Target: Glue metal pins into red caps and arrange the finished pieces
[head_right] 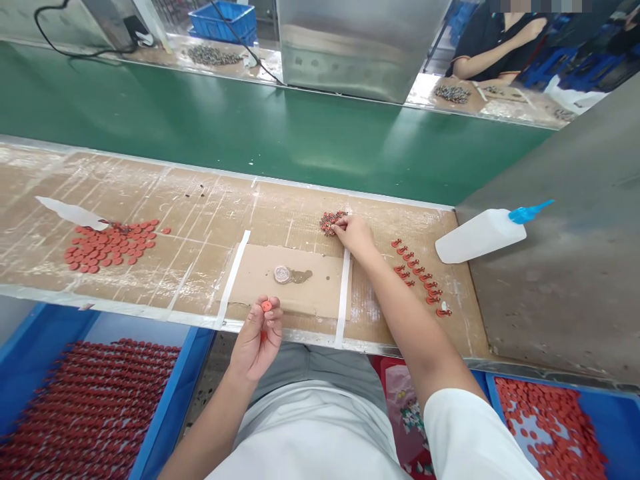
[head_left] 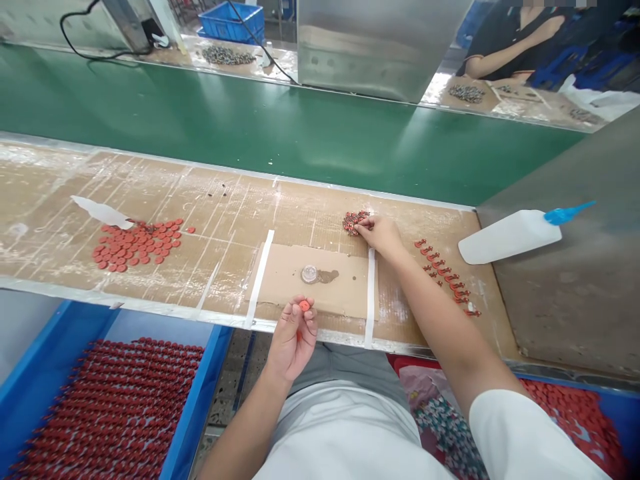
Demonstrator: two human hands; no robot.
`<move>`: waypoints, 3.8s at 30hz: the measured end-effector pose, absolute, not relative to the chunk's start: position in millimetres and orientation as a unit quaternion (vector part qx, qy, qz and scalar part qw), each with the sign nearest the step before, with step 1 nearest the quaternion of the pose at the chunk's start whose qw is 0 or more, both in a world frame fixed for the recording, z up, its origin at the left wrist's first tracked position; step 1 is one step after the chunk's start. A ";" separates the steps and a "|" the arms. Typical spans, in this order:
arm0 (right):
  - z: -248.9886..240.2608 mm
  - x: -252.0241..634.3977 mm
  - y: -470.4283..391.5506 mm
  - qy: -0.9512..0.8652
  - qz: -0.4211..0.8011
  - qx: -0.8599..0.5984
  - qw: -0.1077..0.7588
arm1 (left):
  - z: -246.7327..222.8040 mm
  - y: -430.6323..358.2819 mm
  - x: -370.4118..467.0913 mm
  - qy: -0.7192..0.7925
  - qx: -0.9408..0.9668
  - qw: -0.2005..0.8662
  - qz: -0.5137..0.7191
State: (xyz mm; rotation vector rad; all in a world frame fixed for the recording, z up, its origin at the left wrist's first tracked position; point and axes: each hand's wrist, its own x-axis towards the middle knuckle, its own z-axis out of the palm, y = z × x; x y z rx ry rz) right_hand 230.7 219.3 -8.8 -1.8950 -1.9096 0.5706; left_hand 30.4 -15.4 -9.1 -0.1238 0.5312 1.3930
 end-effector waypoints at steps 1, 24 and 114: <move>-8.5 231.3 219.8 -0.681 0.204 -0.676 0.192 | -8.8 -15.1 29.1 0.241 -0.059 0.733 0.633; 24.8 241.0 151.7 -0.885 0.191 -0.378 0.191 | -13.0 -16.3 20.6 0.274 -0.066 0.730 0.623; 34.8 165.8 58.1 -0.324 0.665 -0.412 0.531 | 17.7 -7.2 38.9 0.290 -0.005 0.727 0.623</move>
